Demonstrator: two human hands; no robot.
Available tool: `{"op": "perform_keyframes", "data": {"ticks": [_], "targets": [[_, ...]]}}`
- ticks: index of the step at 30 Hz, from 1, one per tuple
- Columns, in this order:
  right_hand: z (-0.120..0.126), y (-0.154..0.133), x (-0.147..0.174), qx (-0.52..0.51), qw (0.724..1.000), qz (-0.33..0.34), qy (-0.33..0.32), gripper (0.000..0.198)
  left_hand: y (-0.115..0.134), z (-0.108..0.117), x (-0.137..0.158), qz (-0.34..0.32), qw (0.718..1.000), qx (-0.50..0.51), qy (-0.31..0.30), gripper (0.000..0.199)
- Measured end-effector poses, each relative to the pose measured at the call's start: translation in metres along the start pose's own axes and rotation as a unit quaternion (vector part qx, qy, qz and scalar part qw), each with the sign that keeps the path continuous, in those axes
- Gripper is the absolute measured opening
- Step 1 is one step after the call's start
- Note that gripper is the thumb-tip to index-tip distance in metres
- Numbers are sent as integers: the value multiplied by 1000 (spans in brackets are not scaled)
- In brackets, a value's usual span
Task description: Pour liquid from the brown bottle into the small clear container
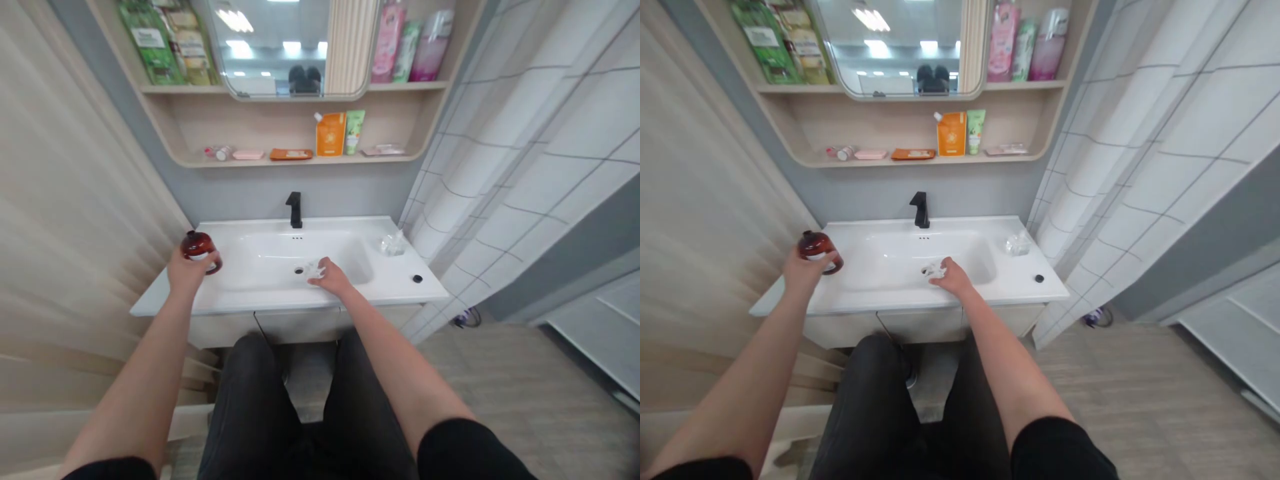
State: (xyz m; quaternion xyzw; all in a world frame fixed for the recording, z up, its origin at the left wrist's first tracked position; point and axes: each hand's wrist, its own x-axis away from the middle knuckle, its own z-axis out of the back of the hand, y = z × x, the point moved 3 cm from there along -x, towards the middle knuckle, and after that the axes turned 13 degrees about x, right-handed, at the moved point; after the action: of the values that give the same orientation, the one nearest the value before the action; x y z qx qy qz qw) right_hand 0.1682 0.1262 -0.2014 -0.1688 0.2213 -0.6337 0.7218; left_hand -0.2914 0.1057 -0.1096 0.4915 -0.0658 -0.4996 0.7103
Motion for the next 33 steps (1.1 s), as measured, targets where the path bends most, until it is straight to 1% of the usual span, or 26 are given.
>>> {"op": "perform_keyframes", "data": {"ticks": [2, 4, 7, 10, 13, 16, 19, 23, 26, 33], "targets": [[-1, 2, -2, 4, 1000, -11, -1, 61, 25, -27, 13, -18, 998, 53, -31, 69], [-1, 3, -3, 9, 1000, -22, -6, 60, 48, -58, 30, -30, 992, 95, -80, 73], [-2, 4, -5, 12, 999, -33, -21, 63, 74, -105, 57, -36, 980, 124, -151, 74], [-3, 5, -6, 2, 999, -32, -27, 68, 89, -142, 81, -52, 968, 134, -207, 72], [-2, 5, -5, 0, 1000, -25, -14, 70, 94, -166, 99, -71, 959, 127, -244, 72], [-1, 4, -5, 8, 1000, -19, -8, 69, 90, -179, 109, -87, 956, 105, -261, 74], [-1, 2, -5, 7, 1000, -20, -12, 70, 85, -185, 113, -104, 955, 83, -265, 77], [-1, 2, -4, -4, 999, -24, -22, 69, 82, -187, 114, -132, 955, 55, -262, 71], [0, 3, -3, -9, 1000, -18, -17, 71, 83, -188, 116, -150, 952, 27, -267, 66], [1, 2, 0, -1, 1000, -11, -11, 72, 90, -185, 123, -184, 946, -39, -265, 64]]}}
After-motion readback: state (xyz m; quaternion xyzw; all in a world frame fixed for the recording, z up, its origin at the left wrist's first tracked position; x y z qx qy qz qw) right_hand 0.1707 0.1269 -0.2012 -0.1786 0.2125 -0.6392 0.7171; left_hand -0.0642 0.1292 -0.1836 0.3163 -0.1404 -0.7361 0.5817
